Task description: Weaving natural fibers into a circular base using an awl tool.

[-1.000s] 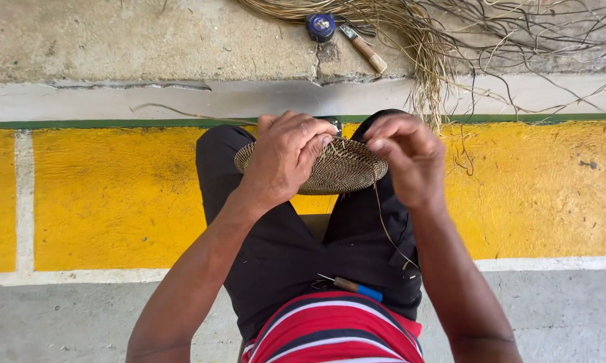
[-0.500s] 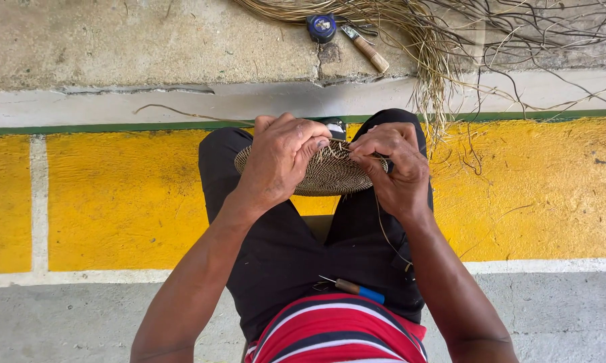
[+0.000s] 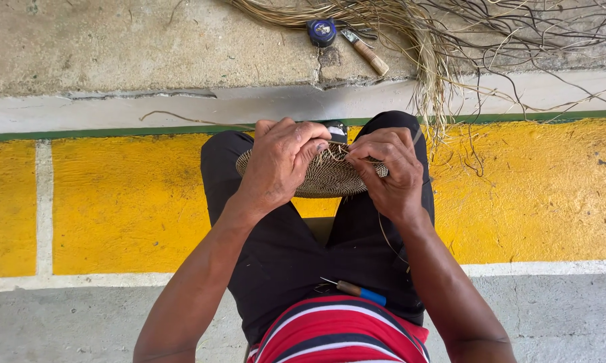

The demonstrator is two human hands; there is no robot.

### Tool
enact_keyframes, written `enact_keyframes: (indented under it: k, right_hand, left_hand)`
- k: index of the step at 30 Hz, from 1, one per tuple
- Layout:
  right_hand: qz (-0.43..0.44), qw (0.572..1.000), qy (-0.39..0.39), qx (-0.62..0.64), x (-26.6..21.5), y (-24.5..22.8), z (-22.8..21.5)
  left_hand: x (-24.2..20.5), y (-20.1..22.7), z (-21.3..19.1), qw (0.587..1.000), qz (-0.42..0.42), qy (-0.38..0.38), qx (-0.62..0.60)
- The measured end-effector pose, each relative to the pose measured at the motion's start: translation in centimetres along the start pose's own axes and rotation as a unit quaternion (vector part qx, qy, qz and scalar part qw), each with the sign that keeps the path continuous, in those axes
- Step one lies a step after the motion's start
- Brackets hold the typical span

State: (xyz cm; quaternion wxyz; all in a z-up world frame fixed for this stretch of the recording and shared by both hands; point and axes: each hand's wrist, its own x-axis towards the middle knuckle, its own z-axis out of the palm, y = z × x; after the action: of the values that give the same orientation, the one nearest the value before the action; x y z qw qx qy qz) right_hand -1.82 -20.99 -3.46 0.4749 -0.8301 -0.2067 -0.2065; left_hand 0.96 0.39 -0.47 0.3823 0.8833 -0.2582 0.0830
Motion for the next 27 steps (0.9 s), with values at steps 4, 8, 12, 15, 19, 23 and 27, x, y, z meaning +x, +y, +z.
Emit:
enact_keyframes:
  k: [4, 8, 12, 15, 19, 23, 27]
  right_hand:
    - [-0.042, 0.998, 0.008, -0.050, 0.1, 0.3, 0.5]
    - [-0.058, 0.996, -0.019, -0.066, 0.4, 0.1, 0.5]
    - [-0.059, 0.995, -0.047, -0.060, 1.9, 0.9, -1.7]
    - [0.028, 0.971, -0.212, 0.105, 4.4, 2.3, -3.5]
    - [0.002, 0.940, -0.336, 0.058, 7.3, 1.3, -3.3]
    - [-0.063, 0.911, -0.407, -0.019, 8.7, 0.1, -2.9]
    - [-0.053, 0.927, -0.372, 0.004, 7.4, 4.6, -1.7]
  left_hand:
    - [-0.2, 0.1, 0.0, 1.000, 0.007, 0.007, 0.001]
    - [-0.3, 0.1, 0.1, 1.000, 0.006, 0.003, 0.020]
    - [-0.7, 0.1, 0.1, 0.999, 0.033, 0.008, 0.011]
    - [-1.5, 0.5, 0.1, 0.998, 0.061, 0.030, 0.011]
    - [-2.2, 0.8, 0.1, 0.998, 0.051, 0.016, 0.025]
    - [-2.4, 0.8, 0.1, 0.996, 0.060, 0.014, 0.064]
    - [-2.2, 0.4, 0.5, 0.993, 0.081, 0.036, 0.072]
